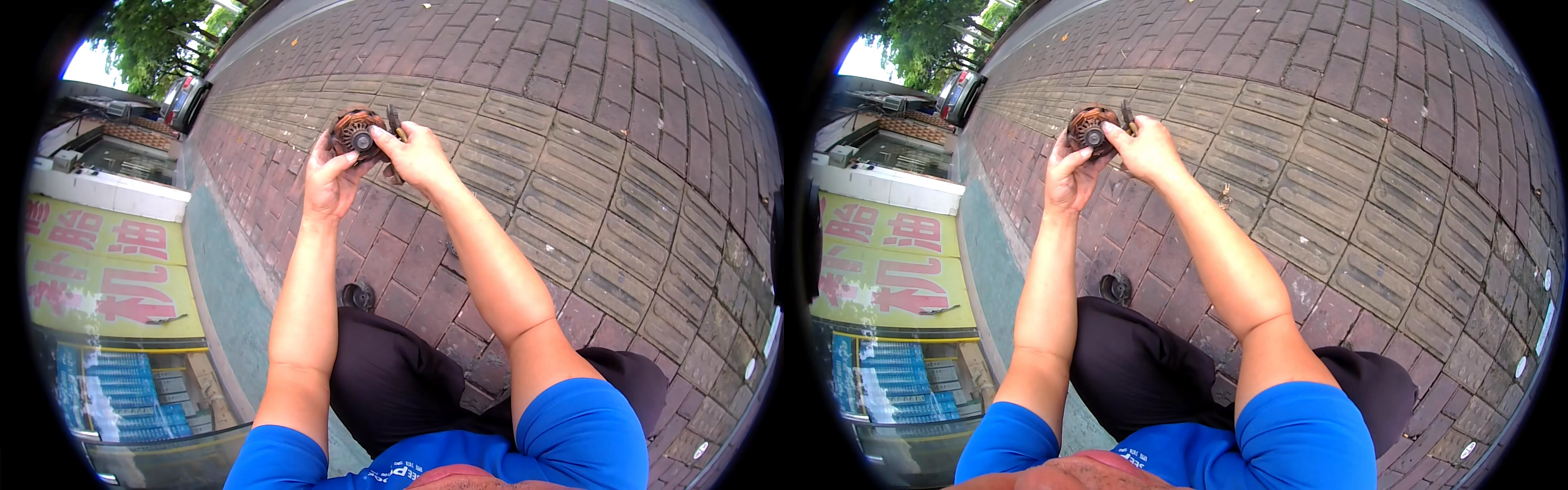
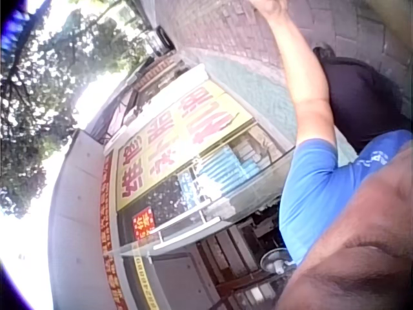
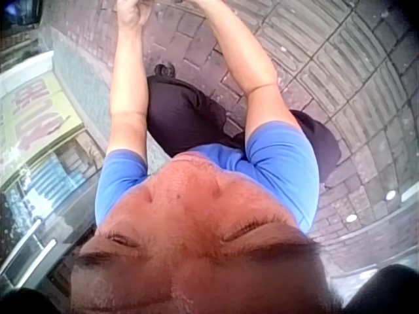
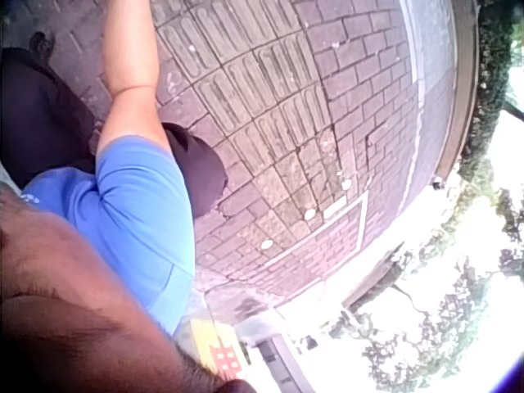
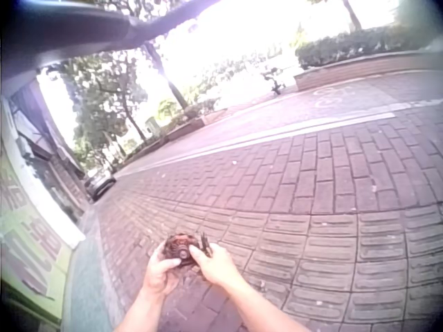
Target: The person uses pliers to pull and manipulate copper wires on a motor stator, working on a brick sidewalk and then sitting on the workshop floor.
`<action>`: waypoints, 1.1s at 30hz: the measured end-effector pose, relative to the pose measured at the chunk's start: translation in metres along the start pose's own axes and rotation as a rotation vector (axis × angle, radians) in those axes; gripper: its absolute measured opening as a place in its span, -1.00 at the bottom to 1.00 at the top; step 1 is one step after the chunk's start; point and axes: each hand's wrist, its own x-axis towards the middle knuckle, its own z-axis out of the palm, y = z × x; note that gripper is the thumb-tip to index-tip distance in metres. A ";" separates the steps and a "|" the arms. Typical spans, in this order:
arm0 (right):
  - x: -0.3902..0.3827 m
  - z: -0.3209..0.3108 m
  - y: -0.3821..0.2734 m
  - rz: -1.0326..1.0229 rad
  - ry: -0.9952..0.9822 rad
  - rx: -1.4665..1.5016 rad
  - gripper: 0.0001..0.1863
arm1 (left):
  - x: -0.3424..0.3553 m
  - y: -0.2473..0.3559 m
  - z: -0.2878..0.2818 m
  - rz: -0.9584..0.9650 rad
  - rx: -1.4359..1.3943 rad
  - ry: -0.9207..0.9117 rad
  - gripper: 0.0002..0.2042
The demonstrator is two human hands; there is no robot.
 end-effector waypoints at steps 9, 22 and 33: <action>0.003 -0.005 0.000 -0.032 0.018 -0.109 -0.40 | -0.003 0.001 0.002 -0.020 0.033 0.025 -0.45; 0.008 -0.020 -0.005 -0.055 0.000 -0.215 -0.33 | -0.004 0.000 0.009 -0.066 0.073 -0.003 -0.44; 0.007 -0.025 -0.005 -0.095 -0.012 -0.218 -0.53 | -0.004 -0.001 0.008 -0.083 0.085 0.013 -0.44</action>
